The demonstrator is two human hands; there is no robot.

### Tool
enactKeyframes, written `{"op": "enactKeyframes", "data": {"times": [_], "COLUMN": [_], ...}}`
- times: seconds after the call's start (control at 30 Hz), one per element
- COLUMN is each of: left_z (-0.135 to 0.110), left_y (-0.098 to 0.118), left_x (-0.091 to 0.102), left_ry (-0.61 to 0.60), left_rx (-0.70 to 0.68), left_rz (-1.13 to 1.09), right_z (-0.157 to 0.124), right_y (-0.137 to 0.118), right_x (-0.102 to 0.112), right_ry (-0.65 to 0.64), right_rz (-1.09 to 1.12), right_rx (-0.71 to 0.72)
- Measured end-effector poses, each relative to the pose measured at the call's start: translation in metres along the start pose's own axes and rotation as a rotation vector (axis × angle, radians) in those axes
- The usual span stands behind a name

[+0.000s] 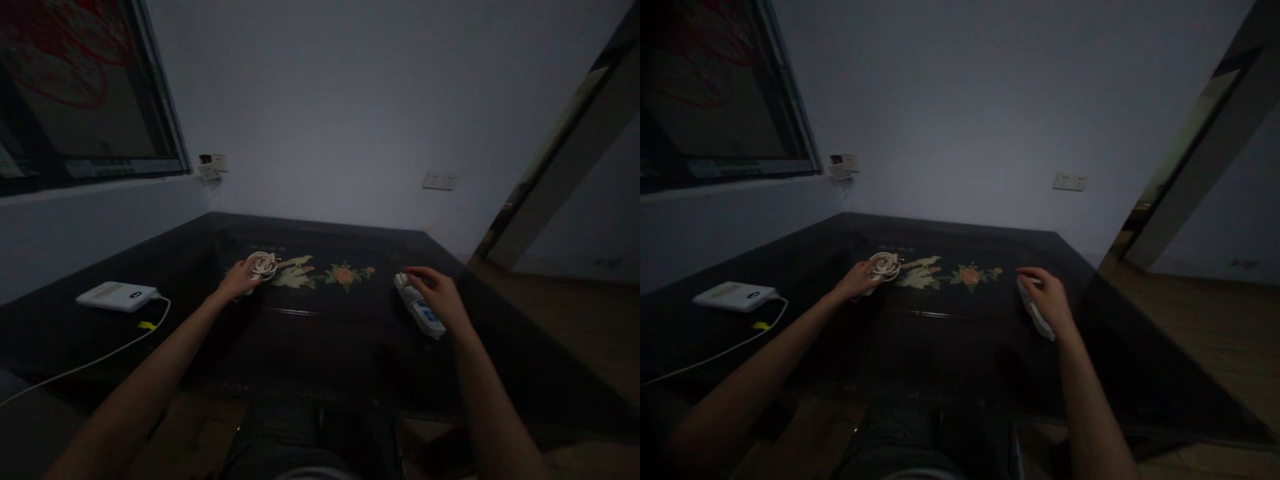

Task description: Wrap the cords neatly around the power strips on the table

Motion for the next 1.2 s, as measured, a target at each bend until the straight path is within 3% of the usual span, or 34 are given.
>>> {"op": "enactKeyframes", "data": {"times": [0.1, 0.17, 0.23, 0.33, 0.43, 0.47, 0.53, 0.6, 0.67, 0.77, 0.87, 0.97, 1.07, 1.2], "left_z": [0.000, -0.001, -0.003, -0.013, -0.036, -0.044, -0.056, -0.063, -0.070, -0.086, -0.094, -0.094, -0.090, -0.084], "left_y": [0.003, 0.007, 0.014, 0.046, 0.104, 0.123, 0.160, 0.188, 0.210, 0.237, 0.242, 0.233, 0.219, 0.208], "left_x": [0.001, 0.004, 0.010, 0.028, 0.041, 0.039, 0.022, -0.007, -0.050, -0.091, -0.106, -0.105, -0.101, -0.101], "left_ry": [0.003, 0.014, 0.043, 0.193, 0.343, 0.341, 0.241, 0.079, -0.190, -0.361, -0.346, -0.281, -0.229, -0.193], "left_rx": [-0.038, -0.055, -0.063, -0.142, -0.351, -0.411, -0.490, -0.486, -0.392, -0.387, -0.362, -0.327, -0.300, -0.287], "left_rz": [0.015, 0.024, 0.042, 0.024, -0.187, -0.274, -0.434, -0.609, -0.768, -0.802, -0.793, -0.772, -0.754, -0.728], "right_z": [0.007, 0.005, -0.001, -0.006, -0.006, -0.005, -0.003, -0.001, 0.003, 0.006, 0.004, -0.003, -0.009, -0.016], "right_y": [0.070, 0.109, 0.133, 0.143, 0.142, 0.141, 0.137, 0.123, 0.095, 0.040, -0.006, -0.034, -0.049, -0.060], "right_x": [0.034, 0.027, 0.000, -0.030, -0.039, -0.039, -0.040, -0.043, -0.051, -0.075, -0.109, -0.129, -0.142, -0.148], "right_ry": [0.090, 0.025, -0.107, -0.188, -0.179, -0.169, -0.132, -0.060, 0.042, 0.149, 0.181, 0.268, 0.276, 0.182], "right_rz": [-0.282, -0.399, -0.378, -0.354, -0.373, -0.363, -0.296, -0.168, 0.009, 0.305, 0.482, 0.557, 0.619, 0.640], "right_rx": [-0.204, -0.336, -0.386, -0.360, -0.315, -0.310, -0.318, -0.325, -0.277, -0.191, -0.181, -0.162, -0.088, 0.011]}}
Point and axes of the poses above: each hand's wrist, its own z-axis towards the middle knuckle, its own x-axis out of the back of the hand, y = z × x, the point moved 10 cm from there along z, towards the middle knuckle, and after that the axes turned 7 degrees about -z, right-handed, at the moved point
